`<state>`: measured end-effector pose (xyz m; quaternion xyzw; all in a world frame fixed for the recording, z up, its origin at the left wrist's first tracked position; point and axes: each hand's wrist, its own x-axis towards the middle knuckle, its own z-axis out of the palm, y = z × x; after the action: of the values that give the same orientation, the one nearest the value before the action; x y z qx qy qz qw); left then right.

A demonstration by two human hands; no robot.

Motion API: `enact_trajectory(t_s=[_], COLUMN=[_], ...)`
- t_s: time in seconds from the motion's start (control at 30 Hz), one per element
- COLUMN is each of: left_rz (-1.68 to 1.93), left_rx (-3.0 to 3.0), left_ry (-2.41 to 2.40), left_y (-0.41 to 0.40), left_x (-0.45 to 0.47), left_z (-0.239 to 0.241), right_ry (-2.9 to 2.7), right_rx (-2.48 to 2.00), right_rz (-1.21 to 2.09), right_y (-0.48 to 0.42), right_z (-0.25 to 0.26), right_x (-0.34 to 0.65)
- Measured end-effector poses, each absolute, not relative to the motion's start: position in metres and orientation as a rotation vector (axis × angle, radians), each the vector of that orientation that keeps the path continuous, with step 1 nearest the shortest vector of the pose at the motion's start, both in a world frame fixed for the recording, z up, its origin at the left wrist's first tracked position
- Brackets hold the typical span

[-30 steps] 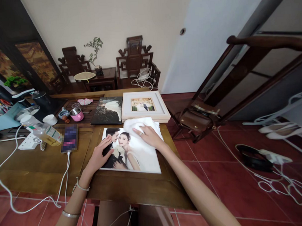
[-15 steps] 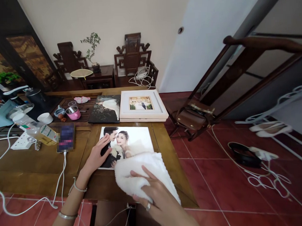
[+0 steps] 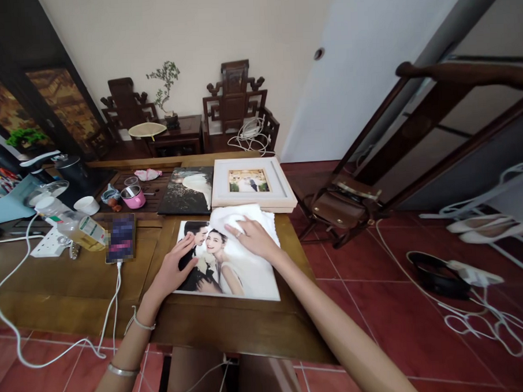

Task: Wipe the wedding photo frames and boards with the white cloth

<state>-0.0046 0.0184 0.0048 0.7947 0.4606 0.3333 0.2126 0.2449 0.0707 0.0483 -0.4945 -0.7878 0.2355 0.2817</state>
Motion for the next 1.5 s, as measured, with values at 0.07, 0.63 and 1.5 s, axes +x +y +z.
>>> enact_trajectory(t_s=[0.07,0.63,1.5], left_rz=[0.932,0.950,0.945], left_rx=[2.199,2.199,2.177], left_ry=[1.285,1.282,1.299], left_y=[0.018,0.016,0.017], left_x=[-0.004,-0.002,-0.002], left_z=[0.005,0.006,0.006], right_ry=[-2.104,-2.510,-2.802], right_rx=[-1.341,-1.000,-1.185], right_rz=[0.601,0.442,0.403], right_y=[0.075,-0.092,-0.093], right_z=[0.047,0.035,0.041], right_x=[0.243,0.231,0.230])
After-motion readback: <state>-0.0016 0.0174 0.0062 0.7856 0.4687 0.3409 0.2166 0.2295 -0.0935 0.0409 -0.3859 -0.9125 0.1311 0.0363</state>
